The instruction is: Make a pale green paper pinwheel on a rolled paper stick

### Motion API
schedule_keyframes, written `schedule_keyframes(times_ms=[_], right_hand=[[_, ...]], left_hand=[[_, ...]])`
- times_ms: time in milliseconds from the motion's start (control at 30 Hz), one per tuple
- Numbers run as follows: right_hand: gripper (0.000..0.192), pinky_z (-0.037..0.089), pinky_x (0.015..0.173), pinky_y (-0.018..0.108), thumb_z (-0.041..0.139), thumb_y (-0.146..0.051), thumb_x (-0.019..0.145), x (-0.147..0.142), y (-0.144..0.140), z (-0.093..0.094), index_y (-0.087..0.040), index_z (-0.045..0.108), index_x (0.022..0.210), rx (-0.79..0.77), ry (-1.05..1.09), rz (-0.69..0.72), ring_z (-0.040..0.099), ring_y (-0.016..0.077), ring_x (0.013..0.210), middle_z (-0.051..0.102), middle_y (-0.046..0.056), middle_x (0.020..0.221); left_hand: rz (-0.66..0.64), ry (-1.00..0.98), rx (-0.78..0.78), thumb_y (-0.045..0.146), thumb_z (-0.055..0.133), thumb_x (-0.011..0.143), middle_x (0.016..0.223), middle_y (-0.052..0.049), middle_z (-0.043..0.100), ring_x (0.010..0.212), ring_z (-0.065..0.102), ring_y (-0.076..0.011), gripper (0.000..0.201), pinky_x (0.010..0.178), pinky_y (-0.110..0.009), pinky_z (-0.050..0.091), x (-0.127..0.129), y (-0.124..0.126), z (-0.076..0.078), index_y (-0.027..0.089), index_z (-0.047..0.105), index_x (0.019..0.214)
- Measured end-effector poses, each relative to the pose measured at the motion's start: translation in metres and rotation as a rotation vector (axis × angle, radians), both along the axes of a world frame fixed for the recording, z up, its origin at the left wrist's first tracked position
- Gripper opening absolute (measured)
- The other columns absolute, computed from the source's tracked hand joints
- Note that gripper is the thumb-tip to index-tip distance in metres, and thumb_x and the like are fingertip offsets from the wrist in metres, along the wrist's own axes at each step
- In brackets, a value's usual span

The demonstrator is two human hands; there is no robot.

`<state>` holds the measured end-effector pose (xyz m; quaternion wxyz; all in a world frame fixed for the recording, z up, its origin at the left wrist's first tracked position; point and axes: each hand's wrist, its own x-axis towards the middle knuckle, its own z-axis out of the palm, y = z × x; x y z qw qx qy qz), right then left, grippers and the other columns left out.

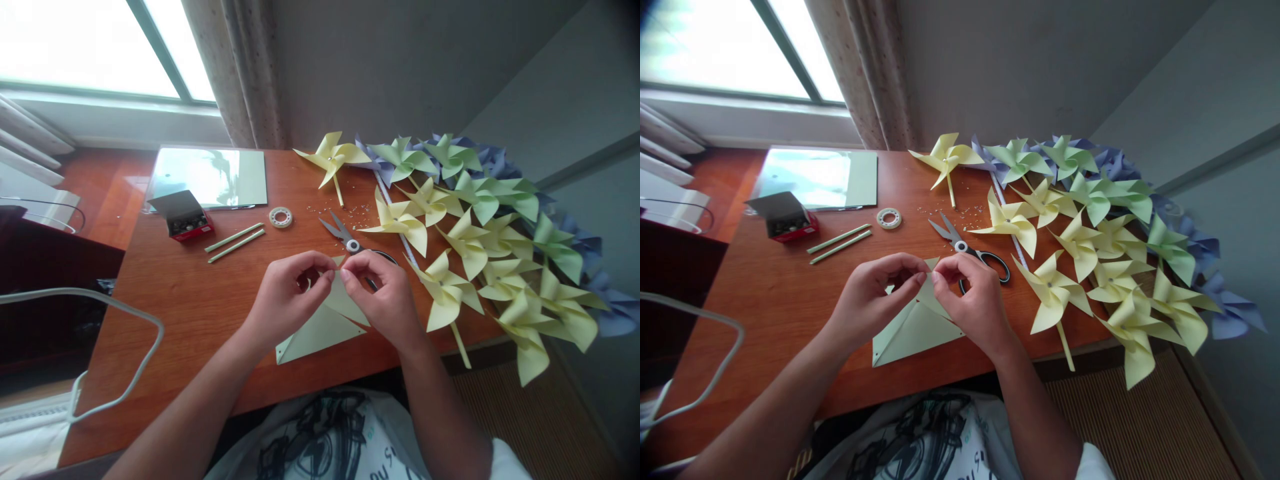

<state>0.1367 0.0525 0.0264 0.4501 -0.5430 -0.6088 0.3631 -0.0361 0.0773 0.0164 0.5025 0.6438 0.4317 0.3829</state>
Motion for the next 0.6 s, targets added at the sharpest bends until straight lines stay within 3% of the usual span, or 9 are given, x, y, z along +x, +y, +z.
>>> schedule_keyframes(times_ms=[600], right_hand=[[0.007, 0.053, 0.072, 0.029, 0.063, -0.017, 0.090, -0.0008, -0.0002, -0.0007, -0.021, 0.065, 0.084, 0.014, -0.012, 0.005, 0.063, 0.0156, 0.076, 0.065, 0.000, 0.082]], left_hand=[[0.009, 0.037, 0.057, 0.026, 0.065, 0.091, 0.068, 0.000, 0.064, 0.057, 0.049, -0.0094, 0.013, 0.052, -0.022, 0.039, 0.0018, 0.0014, 0.0031, 0.016, 0.069, 0.085]])
